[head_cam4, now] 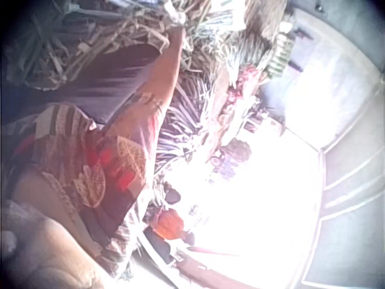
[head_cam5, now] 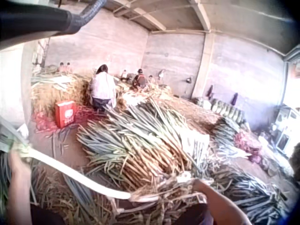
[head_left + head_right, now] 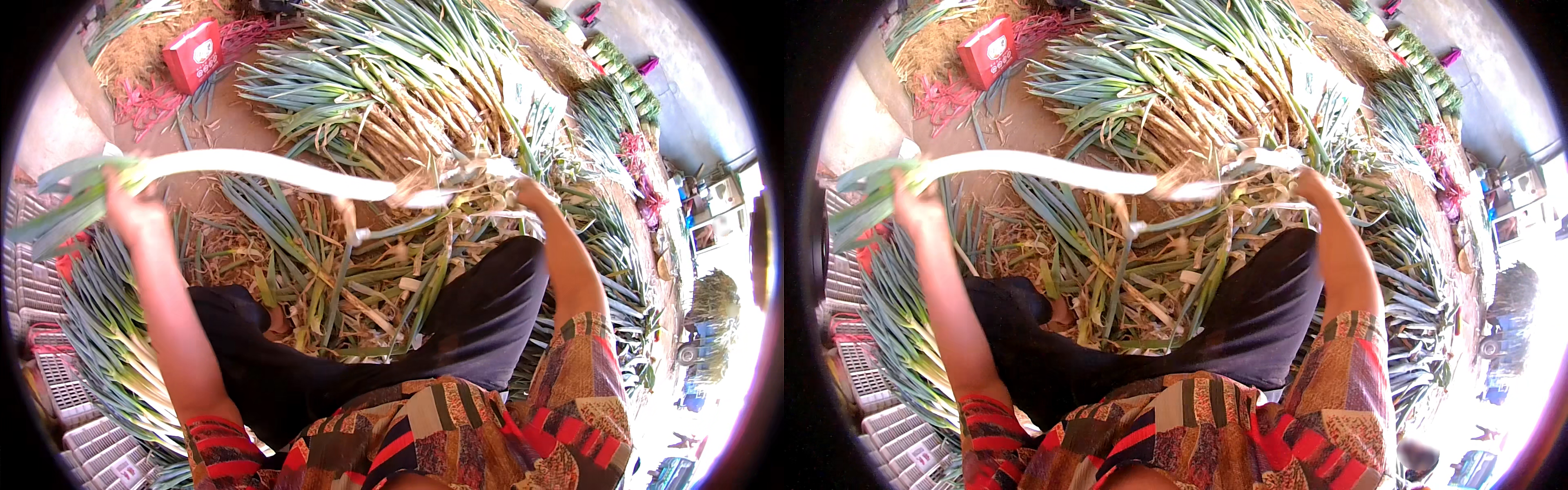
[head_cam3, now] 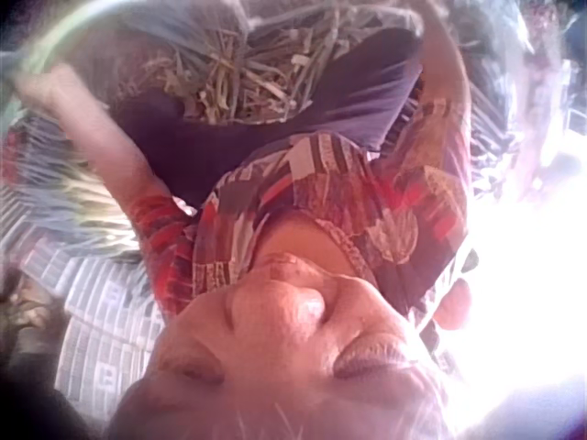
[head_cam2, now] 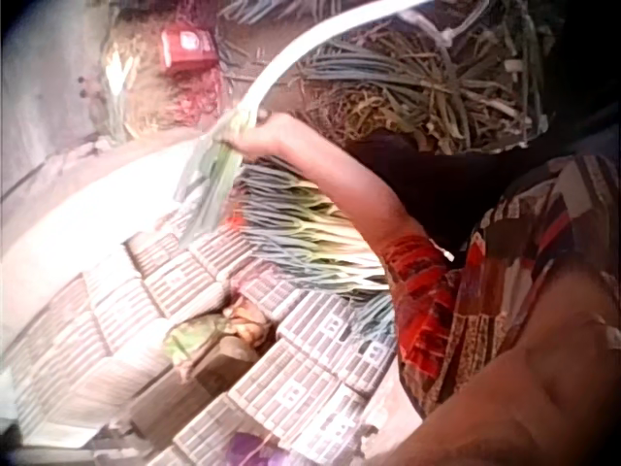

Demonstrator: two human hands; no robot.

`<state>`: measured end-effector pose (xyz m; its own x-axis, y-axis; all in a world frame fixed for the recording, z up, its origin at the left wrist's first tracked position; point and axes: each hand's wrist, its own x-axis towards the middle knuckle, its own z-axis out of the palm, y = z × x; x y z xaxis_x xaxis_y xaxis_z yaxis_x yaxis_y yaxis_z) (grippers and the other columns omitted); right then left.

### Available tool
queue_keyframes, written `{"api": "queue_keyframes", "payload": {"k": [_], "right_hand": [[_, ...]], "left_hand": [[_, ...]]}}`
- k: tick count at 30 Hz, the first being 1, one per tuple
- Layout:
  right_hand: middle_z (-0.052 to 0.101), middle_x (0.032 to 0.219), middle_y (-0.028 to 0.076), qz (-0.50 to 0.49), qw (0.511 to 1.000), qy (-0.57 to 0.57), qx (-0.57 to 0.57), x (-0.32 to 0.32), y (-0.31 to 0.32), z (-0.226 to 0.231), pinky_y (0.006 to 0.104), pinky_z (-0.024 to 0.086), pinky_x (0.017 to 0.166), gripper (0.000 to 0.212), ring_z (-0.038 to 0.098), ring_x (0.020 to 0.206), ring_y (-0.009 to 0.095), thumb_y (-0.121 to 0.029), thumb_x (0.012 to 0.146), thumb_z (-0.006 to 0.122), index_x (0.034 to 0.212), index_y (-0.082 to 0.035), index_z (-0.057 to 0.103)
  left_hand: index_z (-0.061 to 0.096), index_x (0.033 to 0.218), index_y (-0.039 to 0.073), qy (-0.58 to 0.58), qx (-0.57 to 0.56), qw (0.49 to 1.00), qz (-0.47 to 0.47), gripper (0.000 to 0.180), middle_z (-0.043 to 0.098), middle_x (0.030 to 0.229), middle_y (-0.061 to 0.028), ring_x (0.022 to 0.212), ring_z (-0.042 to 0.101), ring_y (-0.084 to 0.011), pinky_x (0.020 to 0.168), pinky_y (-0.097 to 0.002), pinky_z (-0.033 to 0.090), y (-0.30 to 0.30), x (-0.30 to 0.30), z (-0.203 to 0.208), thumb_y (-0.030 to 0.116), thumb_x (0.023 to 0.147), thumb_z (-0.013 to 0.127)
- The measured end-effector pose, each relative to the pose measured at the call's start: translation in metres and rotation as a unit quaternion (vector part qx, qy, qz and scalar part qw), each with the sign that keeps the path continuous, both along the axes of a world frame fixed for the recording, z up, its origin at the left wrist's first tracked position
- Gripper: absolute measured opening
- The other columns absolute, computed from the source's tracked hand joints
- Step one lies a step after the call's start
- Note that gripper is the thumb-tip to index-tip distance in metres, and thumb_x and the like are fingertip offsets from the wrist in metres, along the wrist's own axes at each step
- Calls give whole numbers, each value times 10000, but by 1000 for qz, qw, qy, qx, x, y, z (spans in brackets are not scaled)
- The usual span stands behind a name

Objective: The person cleans and peels leeks by hand and trims the ends with a small knife while sitting on the floor among piles of the vegetables.

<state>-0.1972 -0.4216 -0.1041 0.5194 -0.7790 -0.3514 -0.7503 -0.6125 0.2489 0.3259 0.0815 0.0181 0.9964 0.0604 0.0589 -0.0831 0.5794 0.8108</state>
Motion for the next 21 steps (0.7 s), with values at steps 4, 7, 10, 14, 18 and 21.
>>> {"api": "queue_keyframes", "payload": {"k": [4, 7, 10, 14, 18, 21], "right_hand": [[656, 754, 115, -211, 951, -179, 136, -44, 45, 51, 352, 507, 570, 518, 614, 638, 199, -70, 687, 696, 1185, -40, 557], [634, 710, 118, -29, 970, -179, 159, 45, 64, 36, 367, 476, 562, 457, 576, 608, 197, -319, 772, 640, 1048, 39, 578], [611, 1059, 166, 1, 905, -339, 256, 185, 143, 53, 372, 464, 812, 470, 582, 931, 233, -376, 878, 543, 1116, 28, 566], [609, 1072, 111, 98, 737, -411, 528, 266, 259, 88, 326, 500, 809, 662, 608, 928, 197, -527, 862, 528, 1297, -37, 430], [624, 749, 31, -1, 562, -258, 786, 236, 290, 107, 222, 488, 492, 570, 580, 588, 88, -552, 860, 513, 1129, -53, 578], [580, 698, 1, -54, 610, -403, 680, 198, 247, 89, 169, 433, 428, 602, 468, 507, 69, -526, 818, 602, 1123, -7, 579]], "left_hand": [[537, 1044, 2, -46, -31, 996, 76, 288, 658, 920, -128, 768, 668, -256, 548, -278, 437, 57, 62, -12, 259, 912, 534], [529, 1105, 46, 17, -5, 996, 91, 314, 654, 949, -146, 803, 661, -290, 675, -365, 485, -15, 2, 13, 277, 896, 565], [523, 1140, 55, -13, -35, 999, -5, 352, 648, 964, -148, 849, 652, -308, 694, -384, 497, -19, 8, 6, 298, 891, 572], [551, 1101, 57, 20, -30, 991, -127, 317, 645, 972, -149, 862, 647, -309, 703, -361, 508, -24, 17, -9, 306, 904, 543], [538, 1106, 41, 39, 12, 996, -83, 300, 640, 984, -158, 869, 649, -310, 576, -310, 476, -18, 19, -5, 276, 924, 505], [511, 1120, 11, 9, -25, 994, -110, 317, 635, 978, -170, 864, 650, -313, 587, -305, 479, 10, 62, -19, 264, 930, 494]]}}
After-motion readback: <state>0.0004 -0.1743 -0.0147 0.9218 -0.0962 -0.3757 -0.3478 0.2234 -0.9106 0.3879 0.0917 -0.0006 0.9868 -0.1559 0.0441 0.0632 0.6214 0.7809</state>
